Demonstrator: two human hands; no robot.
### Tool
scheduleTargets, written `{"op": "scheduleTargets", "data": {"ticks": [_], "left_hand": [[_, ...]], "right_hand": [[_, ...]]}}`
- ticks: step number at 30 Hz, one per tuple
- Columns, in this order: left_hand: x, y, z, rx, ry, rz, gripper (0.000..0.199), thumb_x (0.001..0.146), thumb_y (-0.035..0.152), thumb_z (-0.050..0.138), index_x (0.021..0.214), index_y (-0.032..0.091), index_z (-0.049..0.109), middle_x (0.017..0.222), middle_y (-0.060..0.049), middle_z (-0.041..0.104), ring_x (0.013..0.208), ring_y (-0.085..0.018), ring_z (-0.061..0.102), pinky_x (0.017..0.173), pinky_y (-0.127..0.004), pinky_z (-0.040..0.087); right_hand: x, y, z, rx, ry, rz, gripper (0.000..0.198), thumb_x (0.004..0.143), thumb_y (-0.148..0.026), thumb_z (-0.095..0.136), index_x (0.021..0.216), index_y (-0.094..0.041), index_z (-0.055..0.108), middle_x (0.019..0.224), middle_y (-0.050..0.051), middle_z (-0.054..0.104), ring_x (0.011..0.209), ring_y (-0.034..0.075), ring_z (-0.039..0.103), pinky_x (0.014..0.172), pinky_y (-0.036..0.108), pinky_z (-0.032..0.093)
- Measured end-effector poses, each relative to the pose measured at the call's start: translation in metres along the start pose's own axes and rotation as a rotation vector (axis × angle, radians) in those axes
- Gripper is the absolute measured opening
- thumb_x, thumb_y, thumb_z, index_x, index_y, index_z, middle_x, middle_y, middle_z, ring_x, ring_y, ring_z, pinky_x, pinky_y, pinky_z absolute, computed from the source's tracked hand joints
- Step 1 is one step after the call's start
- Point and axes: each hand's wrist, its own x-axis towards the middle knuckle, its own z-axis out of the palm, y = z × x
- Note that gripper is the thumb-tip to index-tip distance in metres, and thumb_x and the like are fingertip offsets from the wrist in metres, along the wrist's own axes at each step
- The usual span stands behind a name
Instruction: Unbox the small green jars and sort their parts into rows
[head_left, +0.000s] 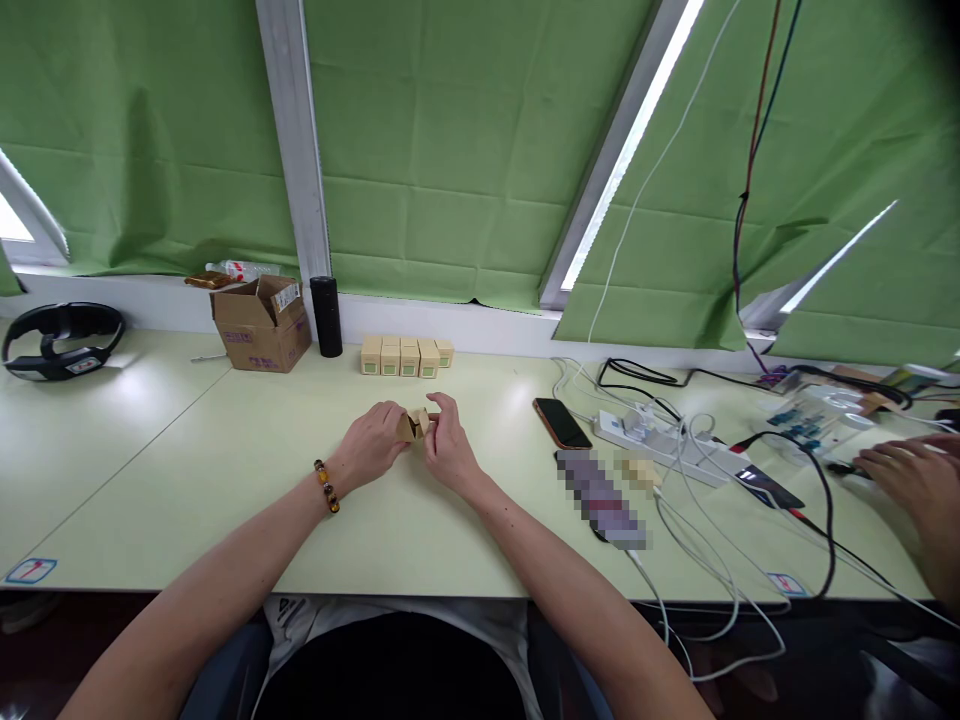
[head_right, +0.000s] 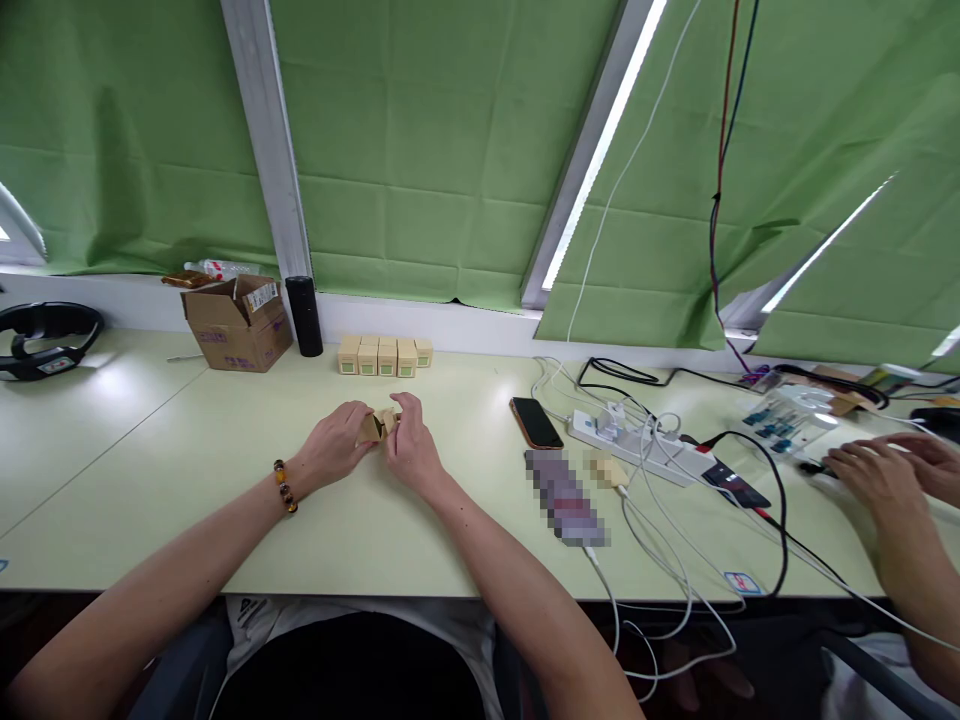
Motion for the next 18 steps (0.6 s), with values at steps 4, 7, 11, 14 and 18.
{"op": "scheduleTargets", "data": {"ticks": [4, 7, 11, 14, 18], "left_hand": [[0.000, -0.003, 0.001, -0.042, 0.007, -0.030, 0.038, 0.095, 0.029, 0.066, 0.128, 0.020, 0.048, 0.120, -0.014, 0.064, 0.108, -0.030, 0.062, 0.081, -0.042, 0.054], [0.000, -0.006, 0.001, -0.062, 0.011, -0.048, 0.046, 0.096, 0.030, 0.064, 0.135, 0.021, 0.044, 0.122, -0.014, 0.063, 0.110, -0.031, 0.062, 0.080, -0.041, 0.053], [0.000, -0.008, 0.000, -0.078, -0.014, -0.002, 0.036, 0.099, 0.028, 0.058, 0.132, 0.022, 0.046, 0.119, -0.013, 0.062, 0.104, -0.029, 0.061, 0.078, -0.040, 0.052], [0.001, -0.008, -0.003, -0.058, -0.049, 0.031, 0.029, 0.100, 0.025, 0.054, 0.129, 0.024, 0.050, 0.119, -0.012, 0.061, 0.106, -0.028, 0.060, 0.079, -0.038, 0.052], [0.002, -0.004, -0.005, -0.051, -0.061, 0.022, 0.035, 0.100, 0.022, 0.053, 0.134, 0.027, 0.049, 0.120, -0.011, 0.060, 0.109, -0.027, 0.059, 0.080, -0.037, 0.053]], "right_hand": [[0.004, 0.006, 0.000, 0.048, 0.091, 0.059, 0.047, 0.099, -0.016, 0.039, 0.144, -0.025, 0.035, 0.146, 0.016, 0.050, 0.110, 0.024, 0.064, 0.088, 0.042, 0.058], [0.010, 0.018, 0.000, 0.139, 0.206, 0.150, 0.037, 0.102, -0.021, 0.036, 0.139, -0.025, 0.040, 0.142, 0.014, 0.055, 0.123, 0.025, 0.060, 0.092, 0.042, 0.059], [0.014, 0.035, 0.000, 0.143, 0.253, 0.237, 0.035, 0.102, -0.022, 0.035, 0.135, -0.024, 0.046, 0.137, 0.015, 0.053, 0.101, 0.023, 0.066, 0.071, 0.037, 0.061], [0.013, 0.040, -0.001, -0.053, 0.249, 0.179, 0.037, 0.098, -0.016, 0.038, 0.130, -0.024, 0.054, 0.136, 0.013, 0.050, 0.098, 0.022, 0.066, 0.068, 0.035, 0.058], [0.011, 0.037, -0.004, -0.278, 0.232, -0.014, 0.041, 0.090, -0.005, 0.042, 0.115, -0.026, 0.066, 0.131, 0.010, 0.052, 0.115, 0.025, 0.058, 0.071, 0.032, 0.057]]}}
